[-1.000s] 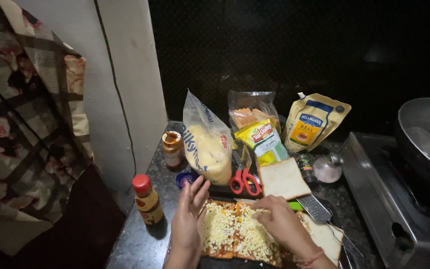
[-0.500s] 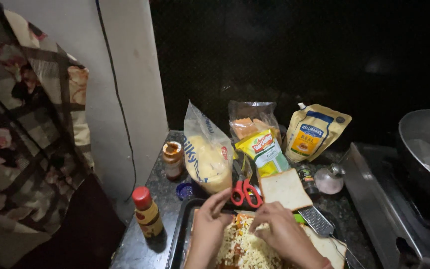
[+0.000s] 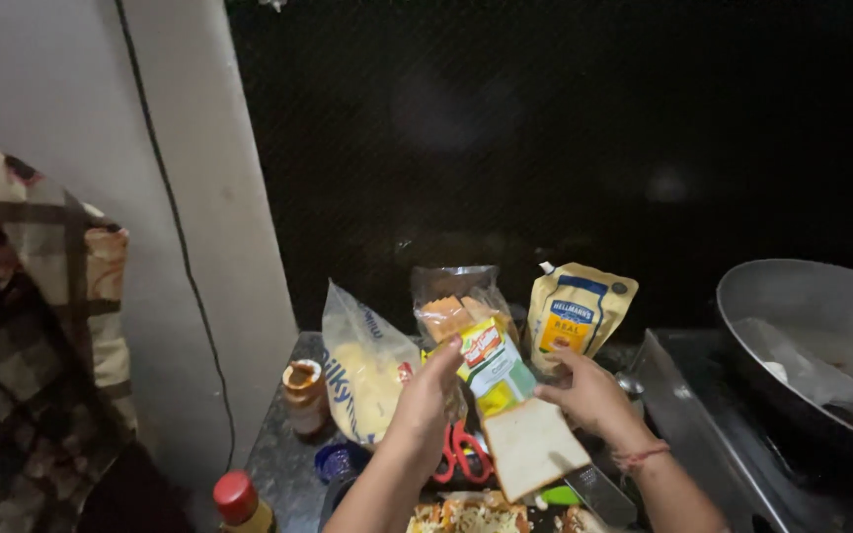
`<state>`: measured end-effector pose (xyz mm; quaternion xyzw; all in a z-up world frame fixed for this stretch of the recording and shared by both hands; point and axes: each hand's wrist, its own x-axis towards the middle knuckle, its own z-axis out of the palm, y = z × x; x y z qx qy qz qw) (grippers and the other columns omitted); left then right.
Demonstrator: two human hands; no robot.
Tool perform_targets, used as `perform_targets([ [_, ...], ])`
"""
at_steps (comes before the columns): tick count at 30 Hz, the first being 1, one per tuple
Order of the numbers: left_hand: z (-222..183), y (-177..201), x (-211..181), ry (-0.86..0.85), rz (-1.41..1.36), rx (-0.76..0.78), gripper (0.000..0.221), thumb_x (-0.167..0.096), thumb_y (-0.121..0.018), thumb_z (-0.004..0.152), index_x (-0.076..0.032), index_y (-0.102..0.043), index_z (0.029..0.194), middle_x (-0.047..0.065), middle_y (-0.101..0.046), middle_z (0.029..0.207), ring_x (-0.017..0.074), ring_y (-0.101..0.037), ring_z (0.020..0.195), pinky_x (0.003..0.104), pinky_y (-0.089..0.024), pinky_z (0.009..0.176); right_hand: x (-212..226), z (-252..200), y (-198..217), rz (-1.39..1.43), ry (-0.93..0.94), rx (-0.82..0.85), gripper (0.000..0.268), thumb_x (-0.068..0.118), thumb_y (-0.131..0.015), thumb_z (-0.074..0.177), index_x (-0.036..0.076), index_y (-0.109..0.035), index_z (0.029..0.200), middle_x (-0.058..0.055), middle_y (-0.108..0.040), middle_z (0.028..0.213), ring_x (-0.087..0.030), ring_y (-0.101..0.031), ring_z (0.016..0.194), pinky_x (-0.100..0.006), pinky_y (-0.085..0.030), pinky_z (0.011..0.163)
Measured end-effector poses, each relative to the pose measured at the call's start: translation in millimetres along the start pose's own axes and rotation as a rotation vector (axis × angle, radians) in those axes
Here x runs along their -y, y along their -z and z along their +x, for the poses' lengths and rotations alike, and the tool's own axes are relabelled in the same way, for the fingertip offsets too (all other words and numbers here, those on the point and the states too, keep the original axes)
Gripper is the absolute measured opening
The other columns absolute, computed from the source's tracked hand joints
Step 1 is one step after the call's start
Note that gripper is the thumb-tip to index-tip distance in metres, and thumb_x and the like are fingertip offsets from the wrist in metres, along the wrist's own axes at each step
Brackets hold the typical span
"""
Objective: Preparing bread pizza by spreading sauce and adding cheese on bread slices on a baking tray.
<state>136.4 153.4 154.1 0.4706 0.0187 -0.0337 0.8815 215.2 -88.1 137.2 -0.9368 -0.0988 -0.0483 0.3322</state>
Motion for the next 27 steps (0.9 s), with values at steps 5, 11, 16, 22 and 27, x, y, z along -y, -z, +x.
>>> perform_targets([
  [5, 31.2, 6.5, 38.3, 0.121, 0.066, -0.041, 0.062, -0.045, -0.063, 0.09, -0.004, -0.064, 0.137, 0.021, -0.064, 0.139, 0.0333, -0.059, 0.123, 0.065, -0.021, 0.115, -84.1, 38.7, -25.3, -0.215, -0.201, 0.034, 0.062, 0.029, -0.083, 0.074, 0.017, -0.068, 0.133, -0.01, -0.079, 0.113, -0.026, -0.073, 0.108, -0.038, -0.054, 0.098],
  [11, 82.4, 51.3, 136.3, 0.392, 0.156, -0.356, 0.055, -0.044, -0.077, 0.095, -0.015, -0.053, 0.135, 0.003, -0.052, 0.116, 0.0235, -0.052, 0.105, 0.045, -0.041, 0.091, -138.7, 38.9, -77.5, 0.054, -0.28, 0.259, 0.081, 0.03, -0.089, 0.071, 0.013, -0.055, 0.142, -0.01, -0.079, 0.117, -0.021, -0.077, 0.104, -0.031, -0.056, 0.092],
  [16, 95.9, 61.8, 177.5, 0.453, 0.191, -0.253, 0.042, -0.043, -0.077, 0.085, -0.008, -0.074, 0.109, 0.007, -0.063, 0.089, 0.0233, -0.05, 0.087, 0.042, -0.039, 0.077, -87.3, 16.1, -52.3, 0.218, -0.39, 0.12, 0.08, 0.022, -0.089, 0.071, 0.012, -0.055, 0.143, -0.012, -0.079, 0.113, -0.023, -0.079, 0.091, -0.036, -0.063, 0.082],
  [22, 18.2, -3.3, 74.2, 0.145, 0.322, -0.269, 0.08, -0.031, -0.082, 0.074, 0.0, -0.05, 0.141, 0.014, -0.071, 0.121, 0.0259, -0.069, 0.088, 0.04, -0.05, 0.074, -19.0, 0.0, 28.0, 0.109, -0.235, 0.251, 0.048, 0.027, -0.087, 0.078, 0.019, -0.076, 0.124, -0.007, -0.082, 0.103, -0.023, -0.078, 0.083, -0.04, -0.061, 0.079],
  [27, 10.7, 2.8, 54.9, -0.216, 0.365, 0.242, 0.088, -0.03, -0.09, 0.079, 0.006, -0.047, 0.148, 0.019, -0.064, 0.138, 0.0143, -0.065, 0.116, 0.026, -0.052, 0.096, 57.5, -24.8, 87.0, 0.131, 0.071, 0.374, 0.045, 0.021, -0.085, 0.069, 0.014, -0.083, 0.113, -0.005, -0.086, 0.098, -0.018, -0.079, 0.089, -0.034, -0.061, 0.085],
])
